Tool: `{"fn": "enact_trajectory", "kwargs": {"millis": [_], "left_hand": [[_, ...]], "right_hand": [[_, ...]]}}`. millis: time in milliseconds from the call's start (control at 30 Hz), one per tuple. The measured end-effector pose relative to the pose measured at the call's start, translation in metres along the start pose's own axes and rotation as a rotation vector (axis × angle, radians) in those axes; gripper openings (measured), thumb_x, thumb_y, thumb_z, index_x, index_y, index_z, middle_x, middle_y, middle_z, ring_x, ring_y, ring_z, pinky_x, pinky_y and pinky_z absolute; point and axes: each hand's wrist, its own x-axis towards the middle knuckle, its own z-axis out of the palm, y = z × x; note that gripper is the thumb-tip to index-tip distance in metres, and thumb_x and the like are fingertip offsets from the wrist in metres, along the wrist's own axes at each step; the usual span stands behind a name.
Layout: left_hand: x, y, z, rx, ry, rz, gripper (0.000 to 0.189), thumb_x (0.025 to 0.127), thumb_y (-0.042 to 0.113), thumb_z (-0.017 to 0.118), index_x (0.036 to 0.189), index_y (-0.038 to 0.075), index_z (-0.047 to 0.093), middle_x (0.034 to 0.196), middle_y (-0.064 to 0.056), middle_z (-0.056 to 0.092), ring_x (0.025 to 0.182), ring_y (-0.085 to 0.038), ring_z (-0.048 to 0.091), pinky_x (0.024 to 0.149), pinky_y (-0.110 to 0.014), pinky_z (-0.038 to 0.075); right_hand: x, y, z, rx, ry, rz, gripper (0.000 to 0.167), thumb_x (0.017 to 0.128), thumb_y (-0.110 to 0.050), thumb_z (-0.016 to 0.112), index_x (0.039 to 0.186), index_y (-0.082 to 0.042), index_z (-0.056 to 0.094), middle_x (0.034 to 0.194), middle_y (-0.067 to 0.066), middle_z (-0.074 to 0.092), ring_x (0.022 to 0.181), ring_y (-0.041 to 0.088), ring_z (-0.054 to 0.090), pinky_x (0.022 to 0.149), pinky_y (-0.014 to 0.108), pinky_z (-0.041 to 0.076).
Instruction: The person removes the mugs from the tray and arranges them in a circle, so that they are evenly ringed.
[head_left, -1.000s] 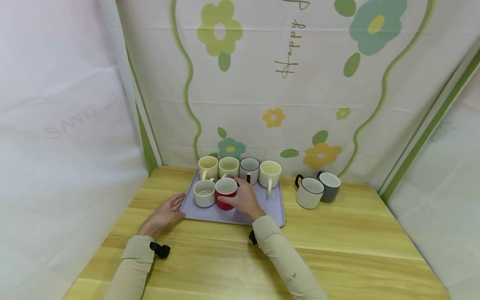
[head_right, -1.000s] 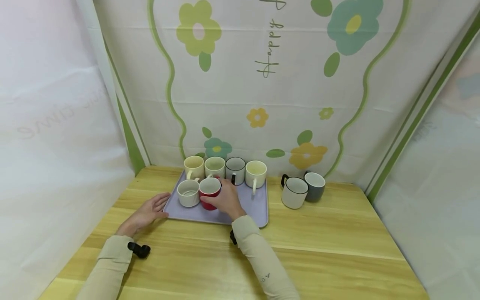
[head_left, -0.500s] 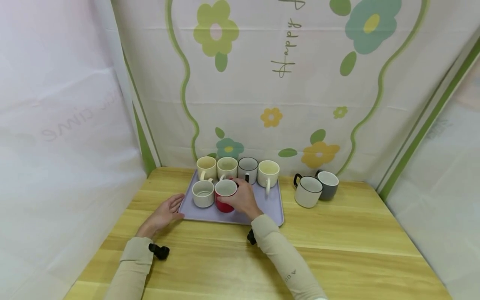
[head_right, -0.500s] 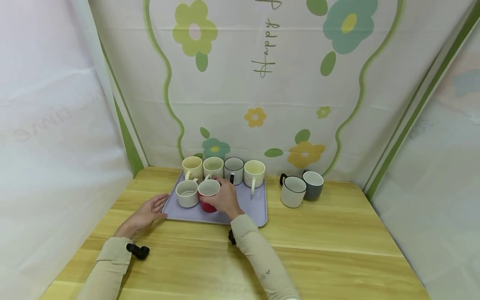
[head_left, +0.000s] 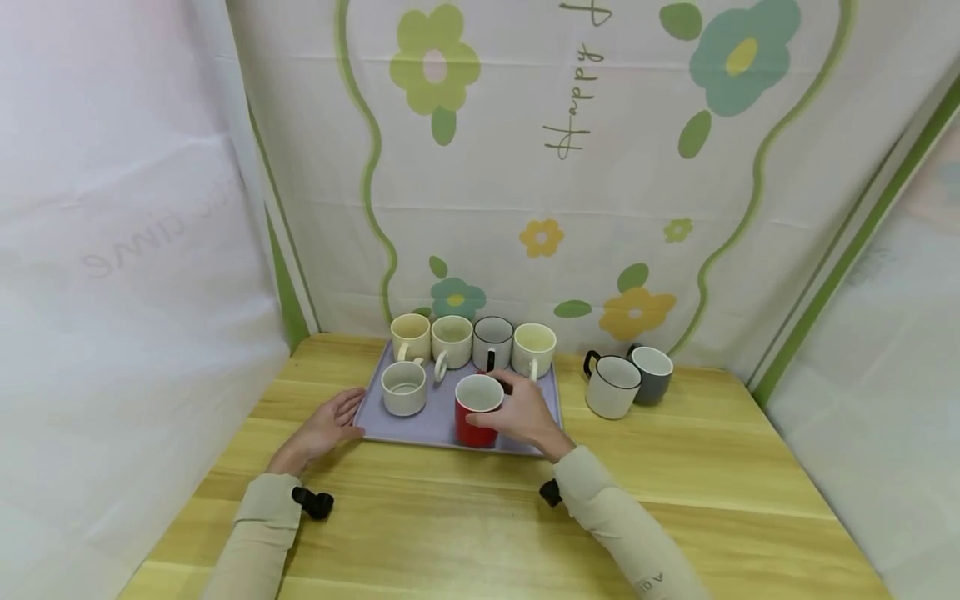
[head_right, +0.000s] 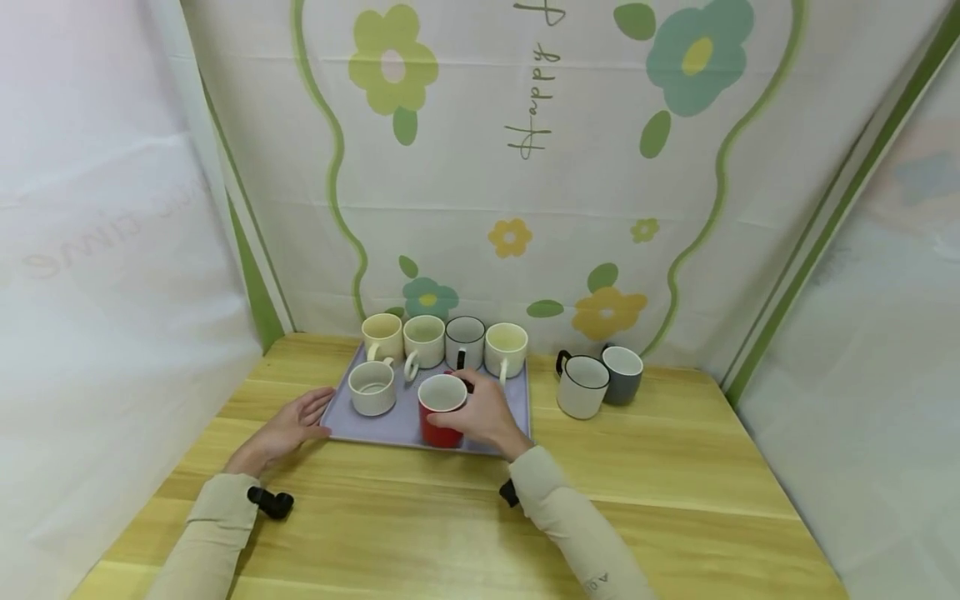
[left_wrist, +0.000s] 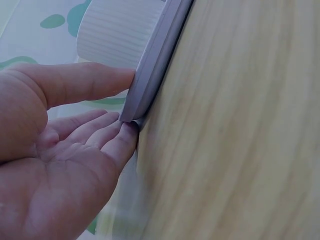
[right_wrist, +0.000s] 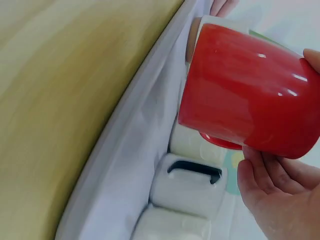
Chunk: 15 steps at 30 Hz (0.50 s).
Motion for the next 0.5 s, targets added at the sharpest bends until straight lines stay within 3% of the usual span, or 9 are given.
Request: {"fn": "enact_trajectory", "kwargs": {"millis": [300,500], "left_hand": [[-0.001,0.0,-0.001,-0.008,0.009,-0.001,0.087,0.098,-0.01,0.063,0.168,-0.004,0.011,0.175,-0.028,0.011,0.163,-0.045,0.012,0.132,-0.05,0.022],[-0.002,0.0,0.0,-0.022,-0.004,0.013,0.088,0.097,-0.011,0.064,0.167,-0.006,0.011,0.174,-0.03,0.01,0.162,-0.047,0.011,0.131,-0.052,0.022]], "right_hand": [[-0.045,0.008,-0.076,0.015,-0.084,0.002,0.067,0.071,-0.031,0.099,0.132,-0.019,0.072,0.119,0.005,0.077,0.108,0.023,0.071,0.092,0.034,0.063],[-0.08,0.023,-0.138,-0.097,-0.048,-0.018,0.068,0.071,-0.028,0.1,0.131,-0.016,0.071,0.121,0.006,0.076,0.106,0.017,0.071,0.091,0.024,0.061]]}}
